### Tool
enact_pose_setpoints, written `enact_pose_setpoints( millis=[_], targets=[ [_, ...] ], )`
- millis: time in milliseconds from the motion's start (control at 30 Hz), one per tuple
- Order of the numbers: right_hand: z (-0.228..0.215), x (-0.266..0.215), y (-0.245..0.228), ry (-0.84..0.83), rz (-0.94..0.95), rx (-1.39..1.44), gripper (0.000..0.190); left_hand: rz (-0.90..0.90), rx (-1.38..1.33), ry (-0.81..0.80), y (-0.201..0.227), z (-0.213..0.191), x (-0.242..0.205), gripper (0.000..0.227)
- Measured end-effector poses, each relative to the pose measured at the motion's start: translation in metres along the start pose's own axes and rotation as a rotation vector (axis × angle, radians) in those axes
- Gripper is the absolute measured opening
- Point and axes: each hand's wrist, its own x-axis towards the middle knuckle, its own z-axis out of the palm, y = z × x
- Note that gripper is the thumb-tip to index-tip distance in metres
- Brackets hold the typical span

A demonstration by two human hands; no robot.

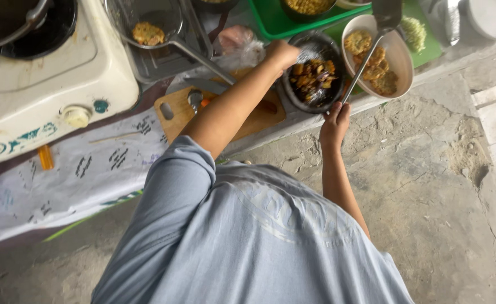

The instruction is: The person prepares and cooks fritters by scooping batter from a bowl into a multi-weld pan, turning the fritters over as they fry, and then transferring the cooked fritters to a plate.

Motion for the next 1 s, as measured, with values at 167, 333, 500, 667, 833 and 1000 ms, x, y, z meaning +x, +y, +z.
enact_pose_setpoints(
  millis=[167, 333, 500, 667, 833, 1000],
  targets=[
    [0.009, -0.01, -0.007, 0.001, -0.085, 0.054, 0.023, -0.127, -0.148, -0.026, 0.013, 0.018, -0.014, 0.061],
    [0.007, -0.025, -0.014, 0.027, -0.082, 0.006, 0.032, -0.139, -0.355, -0.068, -0.013, 0.021, -0.005, 0.068],
    [-0.005, -0.01, -0.031, -0.005, -0.168, 0.092, 0.025, -0.115, -0.415, 0.004, -0.008, 0.013, -0.035, 0.08],
    [-0.028, -0.004, -0.095, -0.095, -0.318, 0.182, 0.024, -0.063, -0.603, -0.086, 0.012, -0.044, -0.091, 0.071],
    [-0.043, -0.04, -0.165, -0.215, -0.328, 0.133, 0.029, -0.021, -0.898, -0.246, 0.015, -0.114, -0.162, 0.074],
    [-0.045, -0.079, -0.194, -0.242, -0.23, 0.024, 0.022, -0.01, -1.014, -0.186, -0.015, -0.163, -0.22, 0.08]
  ],
)
